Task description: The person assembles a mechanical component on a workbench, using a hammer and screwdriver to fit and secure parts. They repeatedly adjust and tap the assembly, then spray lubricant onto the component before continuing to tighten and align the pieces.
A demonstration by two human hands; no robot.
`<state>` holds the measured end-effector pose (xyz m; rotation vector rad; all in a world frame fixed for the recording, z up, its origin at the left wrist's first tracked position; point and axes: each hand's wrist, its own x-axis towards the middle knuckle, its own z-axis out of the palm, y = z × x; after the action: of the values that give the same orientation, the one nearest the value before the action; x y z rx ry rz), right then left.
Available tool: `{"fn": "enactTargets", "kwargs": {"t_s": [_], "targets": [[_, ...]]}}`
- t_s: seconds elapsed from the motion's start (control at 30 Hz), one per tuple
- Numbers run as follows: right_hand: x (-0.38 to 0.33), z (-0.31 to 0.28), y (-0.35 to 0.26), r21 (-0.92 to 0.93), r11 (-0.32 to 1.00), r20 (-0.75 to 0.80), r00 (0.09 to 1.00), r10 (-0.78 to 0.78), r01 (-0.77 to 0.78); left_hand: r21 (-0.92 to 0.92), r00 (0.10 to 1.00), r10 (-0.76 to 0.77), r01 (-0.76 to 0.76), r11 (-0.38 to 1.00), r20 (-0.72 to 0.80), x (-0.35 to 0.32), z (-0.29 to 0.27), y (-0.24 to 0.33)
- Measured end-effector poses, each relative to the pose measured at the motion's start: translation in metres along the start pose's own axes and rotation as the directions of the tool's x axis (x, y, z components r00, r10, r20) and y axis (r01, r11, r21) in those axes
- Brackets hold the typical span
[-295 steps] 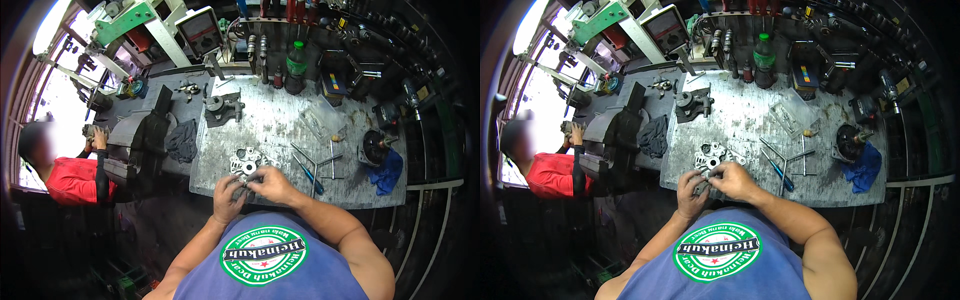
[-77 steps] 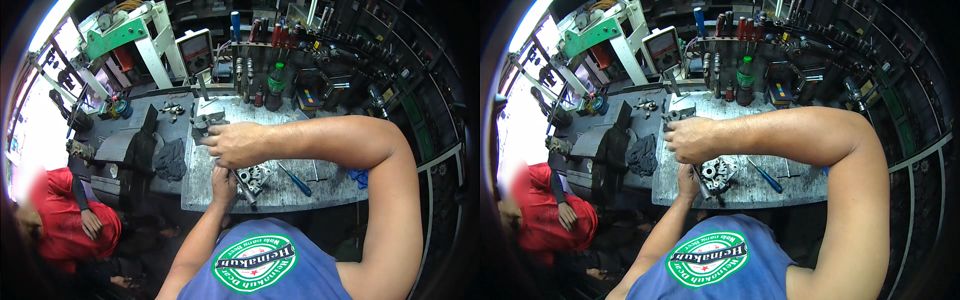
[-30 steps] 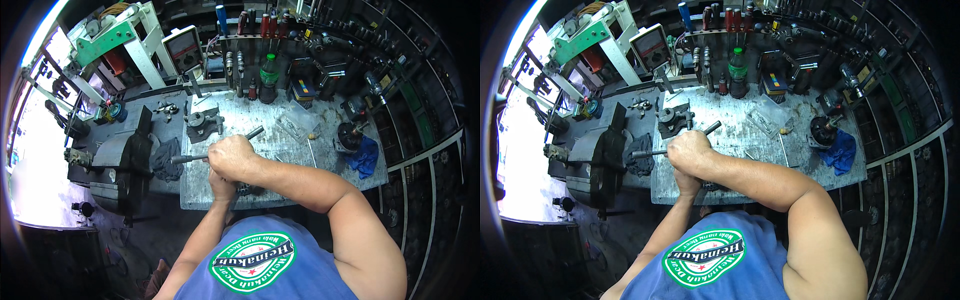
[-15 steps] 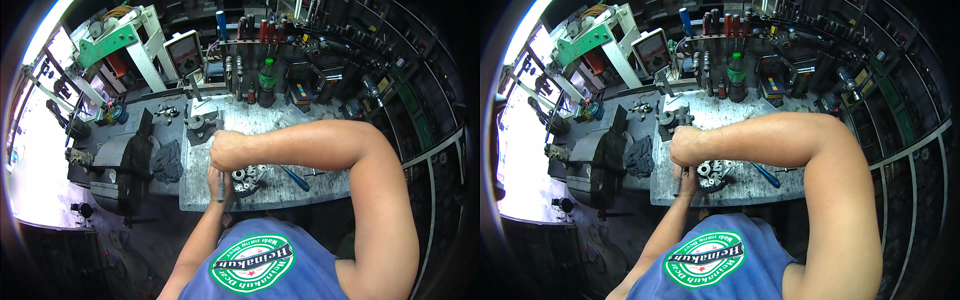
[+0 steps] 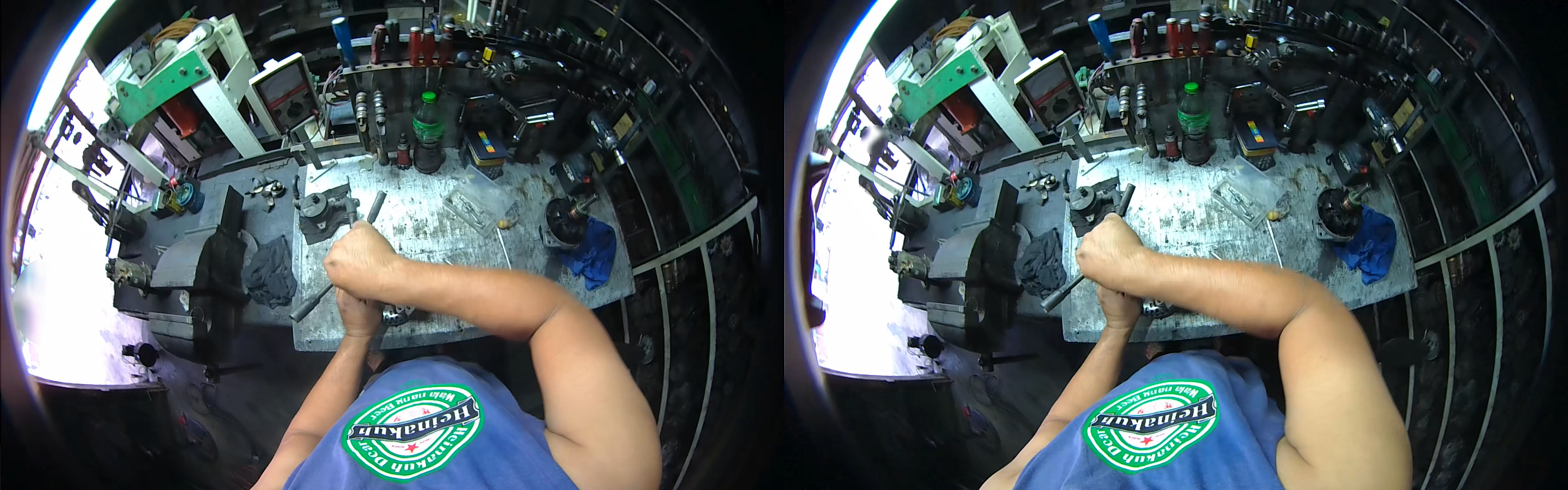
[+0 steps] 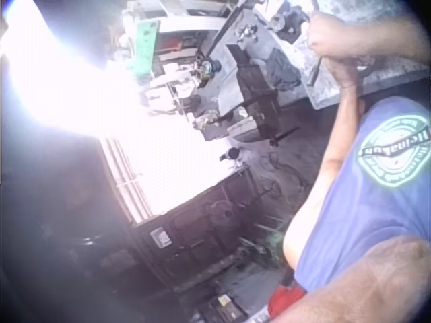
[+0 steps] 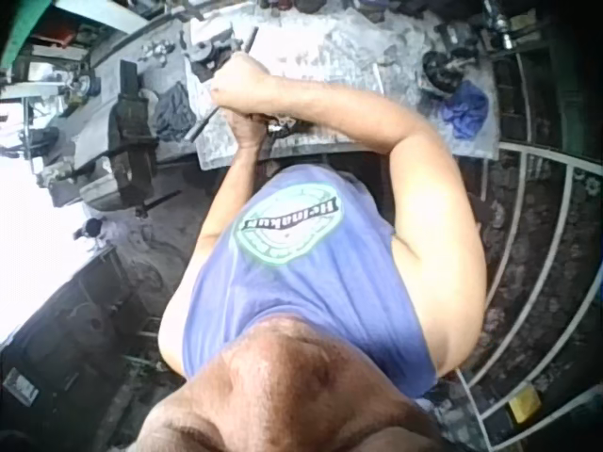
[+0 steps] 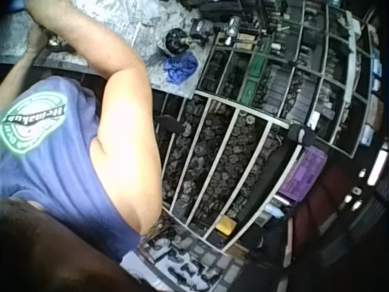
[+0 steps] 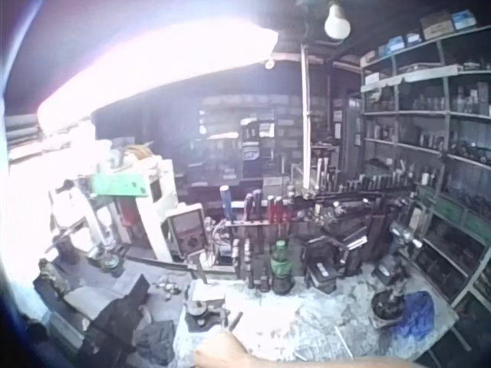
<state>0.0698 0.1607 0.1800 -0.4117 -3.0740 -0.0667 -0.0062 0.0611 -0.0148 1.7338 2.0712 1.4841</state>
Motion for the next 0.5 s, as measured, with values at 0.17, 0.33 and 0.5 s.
{"fn": "enactTargets", "kwargs": {"t_s": [0.17, 0.33, 0.5], "targets": [[-0.037, -0.027, 0.056, -0.118, 0.969, 0.031, 0.976, -0.214, 0.216, 0.027, 0.97, 0.231, -0.234, 0.972, 0.079, 0.021, -0.03, 0.024], [-0.084, -0.022, 0.075, -0.197, 0.922, 0.02, 0.942, -0.336, 0.333, -0.03, 0.868, 0.237, -0.25, 0.968, 0.436, 0.036, -0.027, 0.05], [-0.089, -0.007, 0.077, -0.163, 0.908, -0.008, 0.919, -0.393, 0.387, 0.0, 0.869, 0.181, -0.205, 0.979, 0.46, 0.035, -0.014, 0.046]]}}
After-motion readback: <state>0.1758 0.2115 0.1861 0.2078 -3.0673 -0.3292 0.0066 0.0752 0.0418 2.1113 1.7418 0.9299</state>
